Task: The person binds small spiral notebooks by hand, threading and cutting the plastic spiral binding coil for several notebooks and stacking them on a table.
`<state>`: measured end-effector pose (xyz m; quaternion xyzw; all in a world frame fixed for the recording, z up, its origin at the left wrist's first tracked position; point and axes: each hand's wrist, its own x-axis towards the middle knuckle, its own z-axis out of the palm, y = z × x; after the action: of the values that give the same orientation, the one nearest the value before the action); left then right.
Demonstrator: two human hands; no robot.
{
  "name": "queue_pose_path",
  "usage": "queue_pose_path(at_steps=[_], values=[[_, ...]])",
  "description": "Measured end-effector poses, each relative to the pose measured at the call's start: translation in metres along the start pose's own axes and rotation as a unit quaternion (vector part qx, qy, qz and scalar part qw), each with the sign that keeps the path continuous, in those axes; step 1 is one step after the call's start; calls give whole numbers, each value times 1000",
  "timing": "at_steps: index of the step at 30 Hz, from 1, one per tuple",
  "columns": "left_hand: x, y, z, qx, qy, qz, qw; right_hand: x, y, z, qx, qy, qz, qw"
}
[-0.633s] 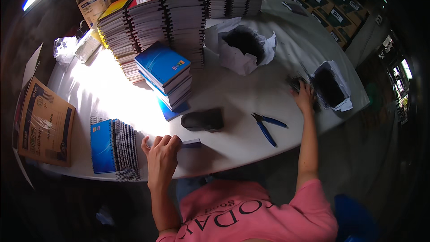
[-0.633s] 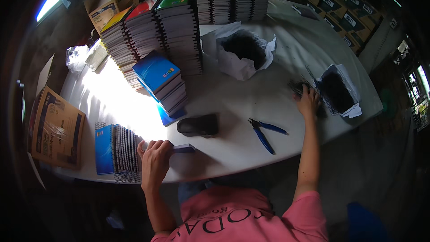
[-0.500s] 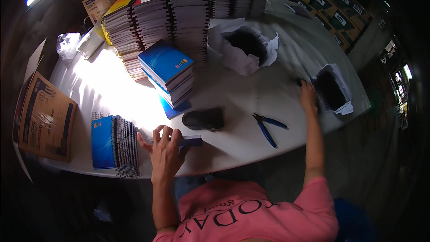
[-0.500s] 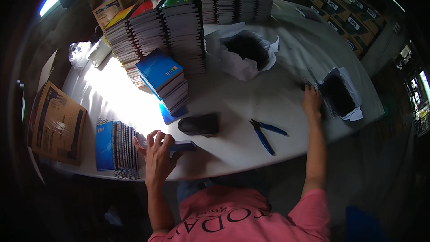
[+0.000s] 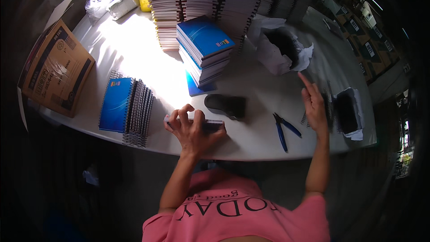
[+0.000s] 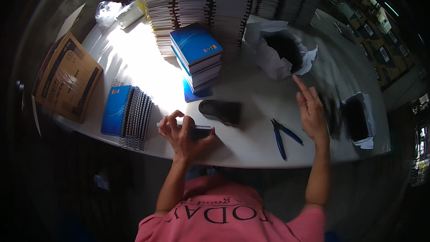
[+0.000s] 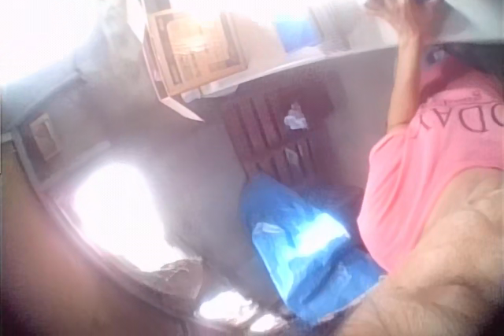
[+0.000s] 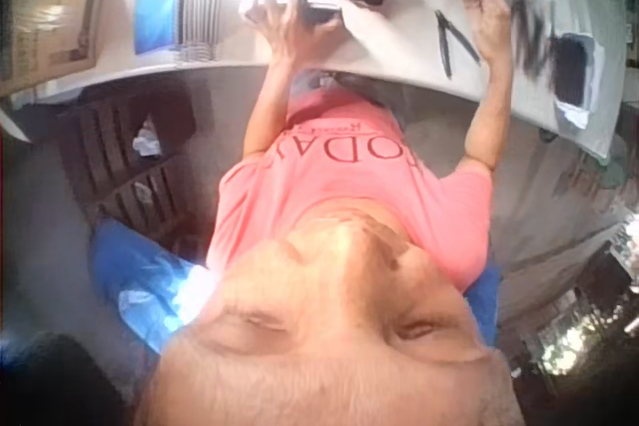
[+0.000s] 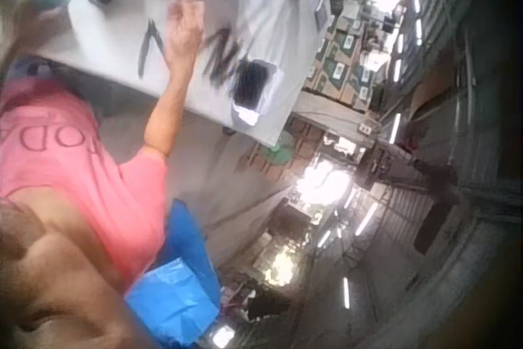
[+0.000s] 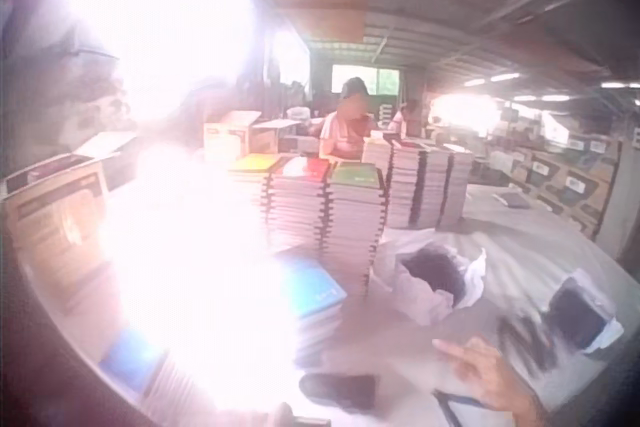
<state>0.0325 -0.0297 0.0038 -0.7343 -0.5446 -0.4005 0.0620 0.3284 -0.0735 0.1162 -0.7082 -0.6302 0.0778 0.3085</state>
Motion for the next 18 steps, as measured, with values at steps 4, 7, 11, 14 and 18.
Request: queue_pose_path(at_steps=[4, 7, 11, 14, 18], values=[[1, -2, 0, -18, -9, 10, 1000, -30, -60, 76, 201, -161, -96, 961], [-2, -5, 0, -11, -4, 14, 1000, -33, -64, 114, 267, -59, -92, 958], [-1, -4, -6, -9, -14, 21, 1000, -29, -68, 121, 285, -40, -83, 954], [2, -4, -9, -12, -19, 24, 999, -28, -69, 122, 274, -67, -122, 951], [5, -7, -11, -14, -59, 33, 998, -23, -55, 114, 359, -258, -19, 897]])
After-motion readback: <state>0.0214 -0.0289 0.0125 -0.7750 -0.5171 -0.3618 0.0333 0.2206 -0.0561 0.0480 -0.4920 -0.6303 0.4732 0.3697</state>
